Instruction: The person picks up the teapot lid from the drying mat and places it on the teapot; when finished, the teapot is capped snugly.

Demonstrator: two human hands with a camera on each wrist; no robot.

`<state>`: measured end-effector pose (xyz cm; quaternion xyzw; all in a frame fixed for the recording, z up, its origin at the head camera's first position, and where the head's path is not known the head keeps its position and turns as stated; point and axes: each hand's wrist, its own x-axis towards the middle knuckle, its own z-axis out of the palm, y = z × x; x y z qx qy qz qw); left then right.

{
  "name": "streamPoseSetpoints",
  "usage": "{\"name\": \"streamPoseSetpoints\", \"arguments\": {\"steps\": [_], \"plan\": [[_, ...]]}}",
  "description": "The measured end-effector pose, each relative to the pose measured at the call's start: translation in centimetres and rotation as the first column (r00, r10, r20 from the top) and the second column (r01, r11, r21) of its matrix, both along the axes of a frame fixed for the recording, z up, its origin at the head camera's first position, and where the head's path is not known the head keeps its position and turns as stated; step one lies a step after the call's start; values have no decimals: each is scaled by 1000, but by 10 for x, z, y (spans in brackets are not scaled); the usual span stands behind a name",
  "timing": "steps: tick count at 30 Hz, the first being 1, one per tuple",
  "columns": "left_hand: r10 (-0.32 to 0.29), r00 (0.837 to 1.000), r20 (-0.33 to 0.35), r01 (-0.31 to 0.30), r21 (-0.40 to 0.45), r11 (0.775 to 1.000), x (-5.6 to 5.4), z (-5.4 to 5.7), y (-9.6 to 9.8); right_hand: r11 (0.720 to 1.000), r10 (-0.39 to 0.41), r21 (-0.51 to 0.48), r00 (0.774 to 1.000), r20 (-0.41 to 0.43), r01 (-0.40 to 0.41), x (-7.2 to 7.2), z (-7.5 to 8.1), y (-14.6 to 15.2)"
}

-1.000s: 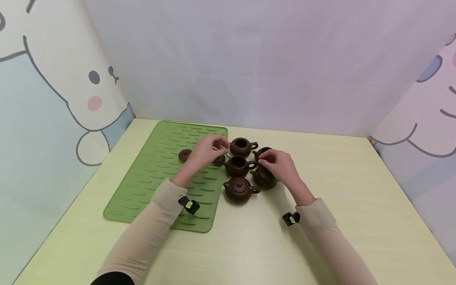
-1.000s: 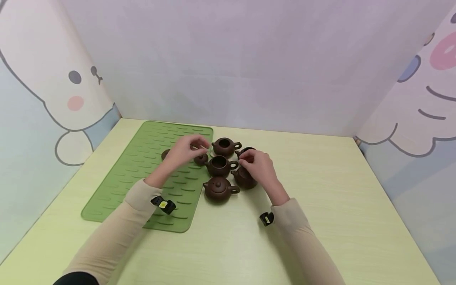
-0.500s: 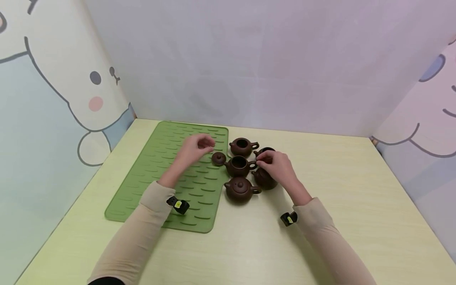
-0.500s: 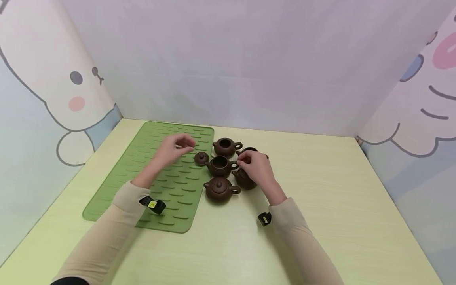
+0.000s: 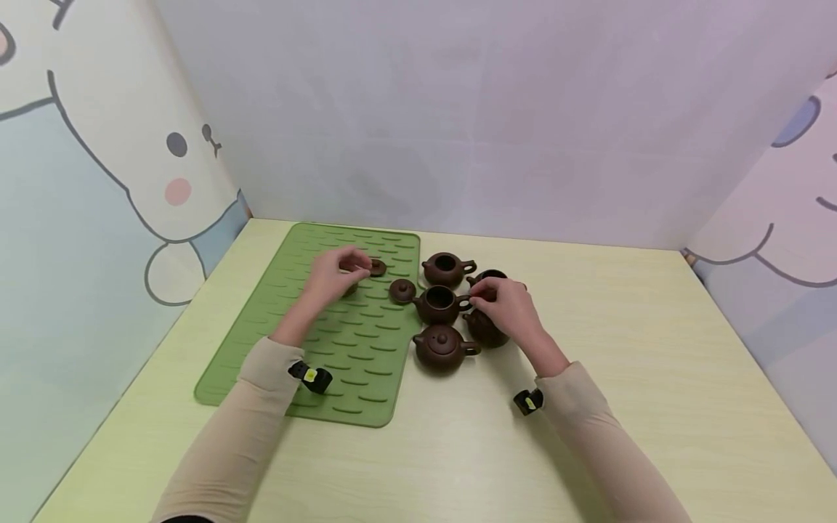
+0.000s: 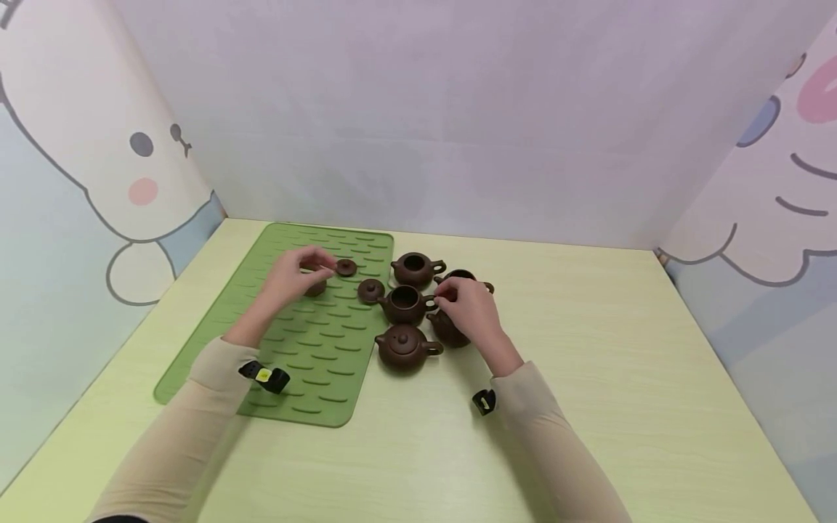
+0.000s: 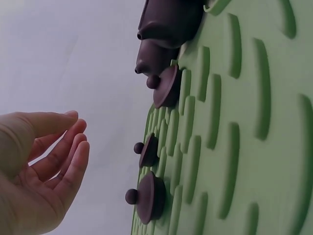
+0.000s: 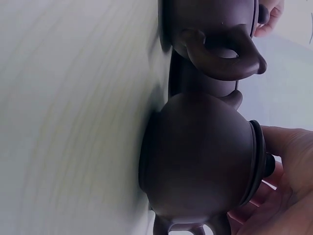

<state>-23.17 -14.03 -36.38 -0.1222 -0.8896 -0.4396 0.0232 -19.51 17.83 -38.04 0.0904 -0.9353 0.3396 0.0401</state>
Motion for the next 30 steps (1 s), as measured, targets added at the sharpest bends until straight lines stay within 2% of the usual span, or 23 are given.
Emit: {"name": "streamPoseSetpoints", "arguments": {"steps": [11,20,30], "plan": [[54,998,22,-54,4,999,-2,-8,-15,999,-7,35,1000,-23,7,-1,-1,-2],[73,997,35,-73,-2,997,-5,-19,-22,998,-24,56,999,-21,25,-1,-2,-6],[124,989,76,-125,16,992,-11,-29,-28,995,-37,92,999,-29,39,-3,-5,-9]]}}
